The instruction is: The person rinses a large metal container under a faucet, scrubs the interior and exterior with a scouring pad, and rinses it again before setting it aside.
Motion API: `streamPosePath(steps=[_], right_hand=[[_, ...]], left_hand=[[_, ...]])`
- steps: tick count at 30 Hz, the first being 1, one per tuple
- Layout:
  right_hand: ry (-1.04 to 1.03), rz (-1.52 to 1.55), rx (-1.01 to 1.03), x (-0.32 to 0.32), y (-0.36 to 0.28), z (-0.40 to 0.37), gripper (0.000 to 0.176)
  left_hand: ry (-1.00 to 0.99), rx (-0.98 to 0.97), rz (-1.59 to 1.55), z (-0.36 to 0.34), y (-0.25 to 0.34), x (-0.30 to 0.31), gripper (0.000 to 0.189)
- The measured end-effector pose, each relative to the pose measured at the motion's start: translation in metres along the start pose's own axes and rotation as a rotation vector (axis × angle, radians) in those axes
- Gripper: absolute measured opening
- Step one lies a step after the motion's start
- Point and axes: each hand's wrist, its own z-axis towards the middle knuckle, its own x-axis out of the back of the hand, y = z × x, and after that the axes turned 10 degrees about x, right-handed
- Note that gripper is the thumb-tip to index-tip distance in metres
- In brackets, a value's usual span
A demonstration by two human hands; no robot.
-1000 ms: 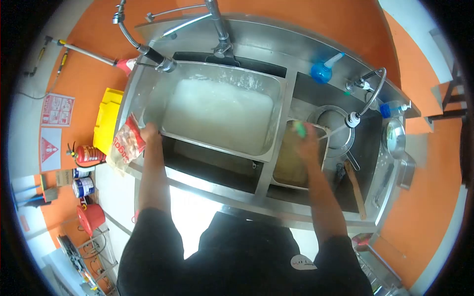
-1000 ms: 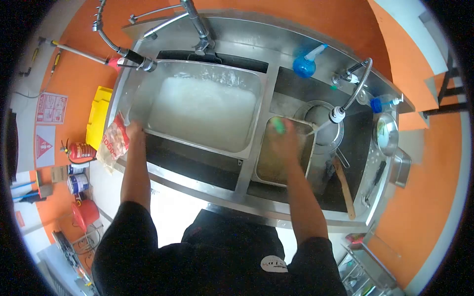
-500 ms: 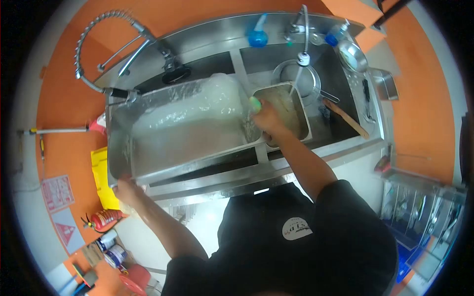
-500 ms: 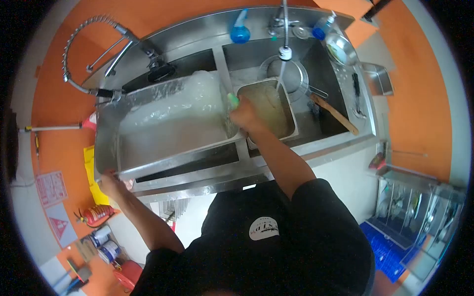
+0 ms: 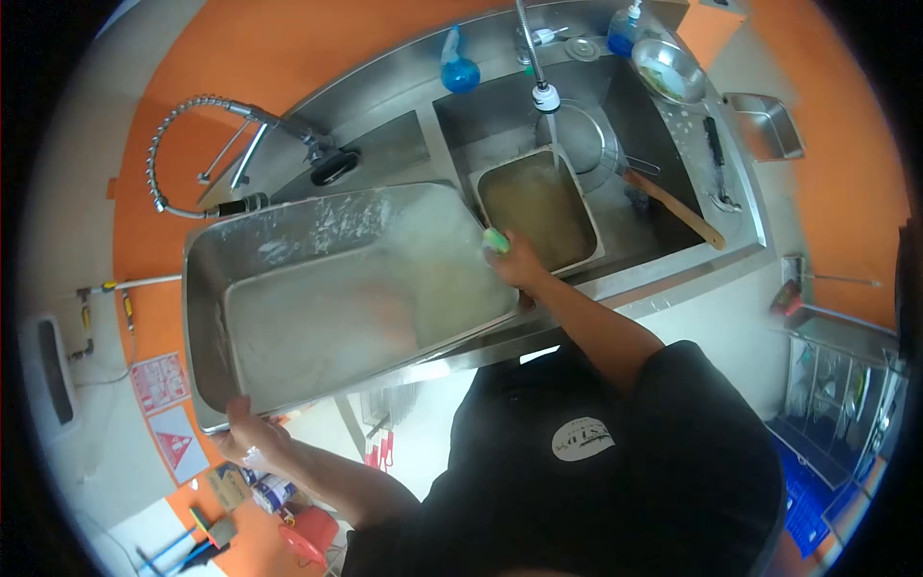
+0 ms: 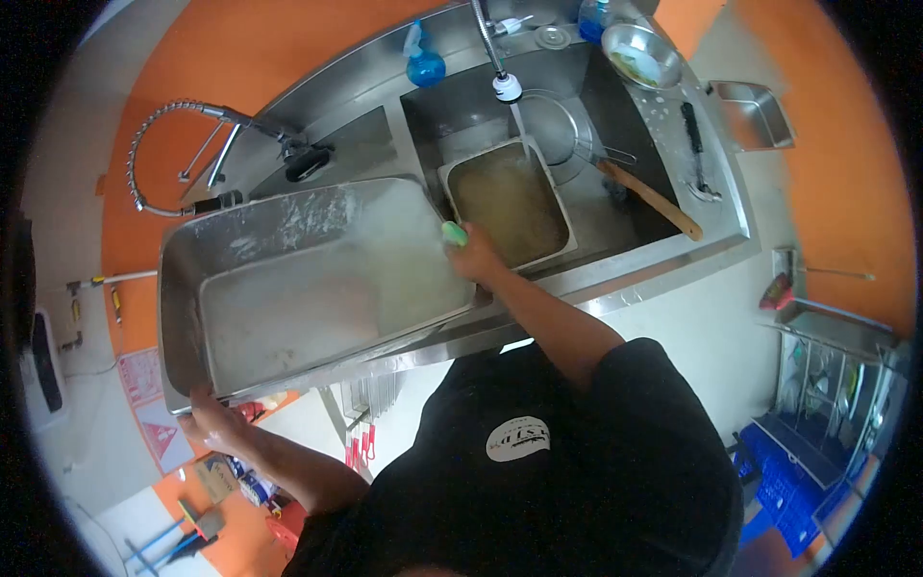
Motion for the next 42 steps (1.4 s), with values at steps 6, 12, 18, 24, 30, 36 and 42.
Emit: streamPosePath(steps=[6, 12, 18, 24, 30, 36, 42], right_hand=[[-0.025, 0.118, 0.118, 0.019, 0.014, 0.011, 0.047], [-0.041, 0.143, 0.217, 0.020, 0.037, 0.051, 0.040], [-0.072, 0.187, 0.503, -0.001, 0.068, 0.068, 0.045], [-0.156, 0.050, 0.364, 0.002, 0.062, 0.071, 0.052], [-0.146, 0.147, 0.345, 0.014, 0.047, 0.059, 0.050], [-0.070, 0.179, 0.533, 0.022, 0.039, 0.064, 0.042], [0.089, 0.081, 0.566, -0.023, -0.037, 0.112, 0.050]], left_hand=[[0.004, -0.330, -0.003, -0.059, 0.041, -0.015, 0.019], [0.003, -0.382, 0.133, -0.146, 0.086, -0.045, 0.019], [-0.031, -0.580, 0.402, -0.191, 0.101, -0.056, 0.020], [-0.196, -0.586, 0.438, -0.217, 0.118, -0.057, 0.029], [-0.576, -0.627, 0.552, -0.181, 0.161, -0.046, 0.056], [-0.656, -0.506, 1.101, -0.137, 0.213, -0.119, 0.036], [-0.900, -0.406, 0.814, -0.115, 0.194, -0.126, 0.028]])
